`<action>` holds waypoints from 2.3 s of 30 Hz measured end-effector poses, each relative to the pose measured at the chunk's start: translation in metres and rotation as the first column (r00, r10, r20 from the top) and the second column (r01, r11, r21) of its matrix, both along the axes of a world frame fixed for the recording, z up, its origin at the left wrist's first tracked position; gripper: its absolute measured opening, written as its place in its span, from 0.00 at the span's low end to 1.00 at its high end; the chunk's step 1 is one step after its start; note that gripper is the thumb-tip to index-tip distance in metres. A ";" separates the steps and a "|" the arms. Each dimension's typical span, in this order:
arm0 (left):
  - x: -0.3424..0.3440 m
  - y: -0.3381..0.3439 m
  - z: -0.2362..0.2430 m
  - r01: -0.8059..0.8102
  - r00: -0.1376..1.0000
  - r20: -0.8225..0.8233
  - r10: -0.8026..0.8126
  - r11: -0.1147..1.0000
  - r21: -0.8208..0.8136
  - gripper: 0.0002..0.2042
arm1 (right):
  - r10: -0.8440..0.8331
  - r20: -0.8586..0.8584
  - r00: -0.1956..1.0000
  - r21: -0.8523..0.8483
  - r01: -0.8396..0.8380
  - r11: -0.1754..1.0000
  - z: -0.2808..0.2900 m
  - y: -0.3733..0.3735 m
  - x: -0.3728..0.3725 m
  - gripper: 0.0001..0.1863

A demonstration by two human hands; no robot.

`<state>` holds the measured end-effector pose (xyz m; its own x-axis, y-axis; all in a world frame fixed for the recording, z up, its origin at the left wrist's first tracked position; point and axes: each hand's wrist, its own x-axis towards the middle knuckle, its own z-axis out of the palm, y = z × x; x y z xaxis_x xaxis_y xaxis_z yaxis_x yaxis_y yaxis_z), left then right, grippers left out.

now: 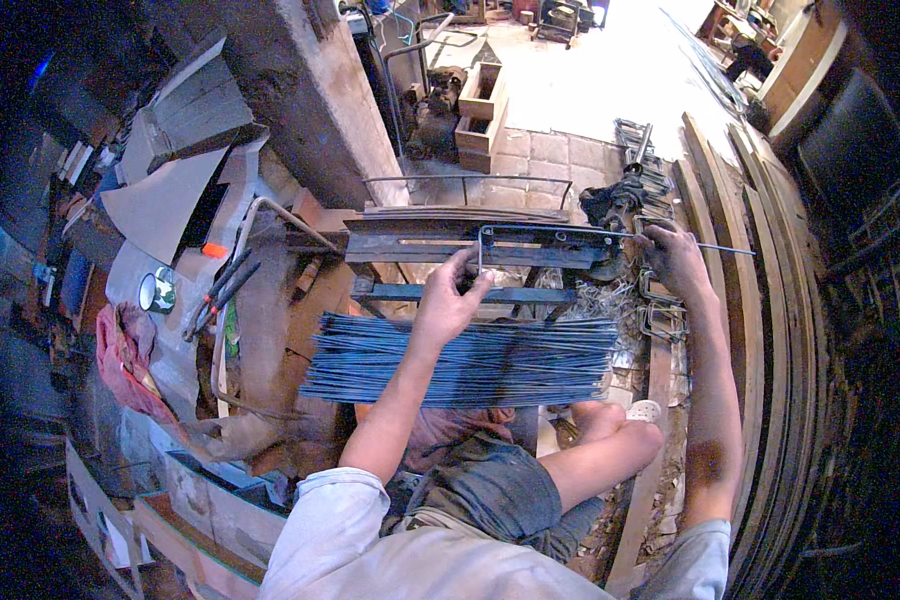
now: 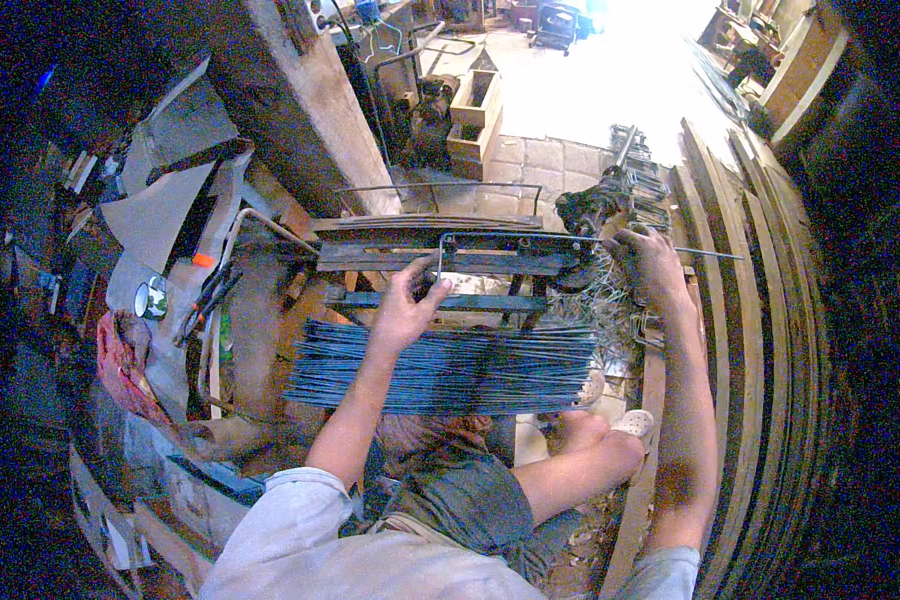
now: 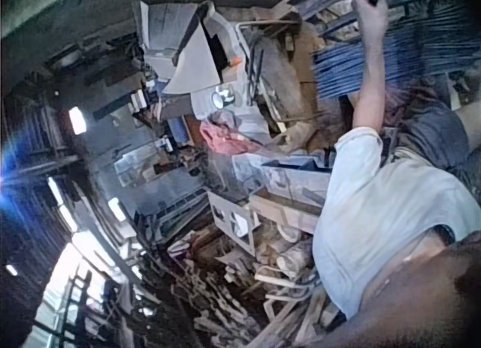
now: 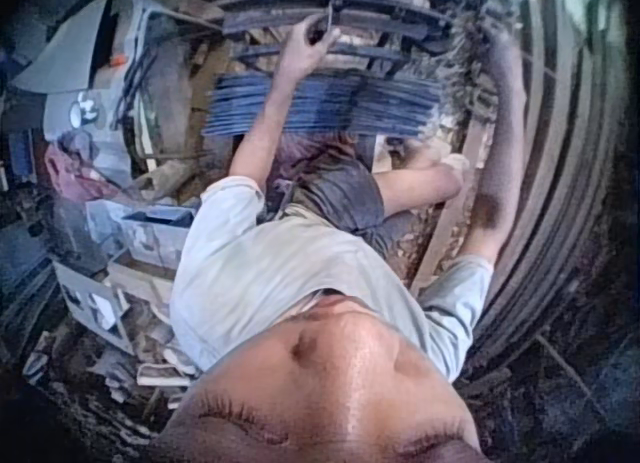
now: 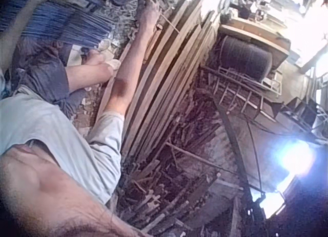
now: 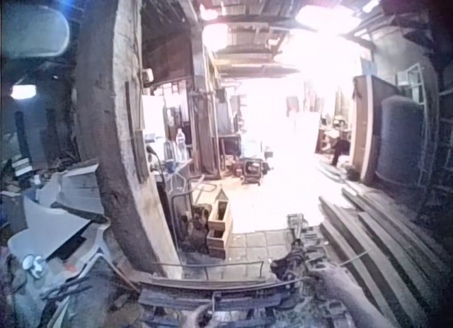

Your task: The person bends metal rods by hand using a manual bending jig, placing each rod in the jig and pulling the lever to shape it.

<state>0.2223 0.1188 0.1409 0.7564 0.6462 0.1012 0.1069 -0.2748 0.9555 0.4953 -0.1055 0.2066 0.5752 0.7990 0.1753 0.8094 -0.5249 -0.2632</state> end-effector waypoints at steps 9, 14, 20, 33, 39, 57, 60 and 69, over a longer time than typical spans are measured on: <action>-0.001 -0.011 0.016 -0.256 0.961 0.139 0.238 0.958 0.127 0.14 | 0.056 -0.167 0.984 0.134 -0.033 0.990 0.002 -0.048 -0.055 0.08; 0.010 -0.015 0.027 -0.144 0.988 0.085 0.130 0.971 0.188 0.13 | -0.116 -0.494 0.861 0.135 0.208 0.969 -0.044 -0.098 -0.181 0.13; 0.065 -0.043 0.024 0.016 0.989 0.125 -0.078 0.901 0.433 0.16 | -0.121 -0.637 0.761 0.492 0.522 0.696 -0.095 -0.107 -0.265 0.19; 0.088 -0.047 0.013 -0.114 0.982 0.188 0.010 0.826 0.552 0.13 | -0.224 -0.730 0.646 0.369 0.648 0.667 -0.079 -0.081 -0.249 0.18; 0.086 -0.044 0.008 -0.106 0.985 0.174 -0.002 0.787 0.607 0.10 | 0.085 -0.947 0.311 0.303 0.769 0.564 -0.054 -0.084 -0.247 0.21; 0.094 -0.047 0.022 -0.038 0.997 -0.029 0.076 0.746 0.665 0.12 | 0.504 -0.848 -0.167 0.188 0.793 0.579 0.069 -0.097 -0.199 0.29; 0.090 -0.044 0.022 -0.047 0.997 -0.009 0.075 0.709 0.703 0.13 | 0.445 -0.888 -0.112 0.208 0.767 0.607 0.070 -0.096 -0.196 0.28; 0.094 -0.040 0.022 -0.017 0.994 -0.066 0.088 0.714 0.700 0.13 | 0.521 -0.845 0.122 0.416 0.763 0.495 0.093 -0.071 -0.179 0.25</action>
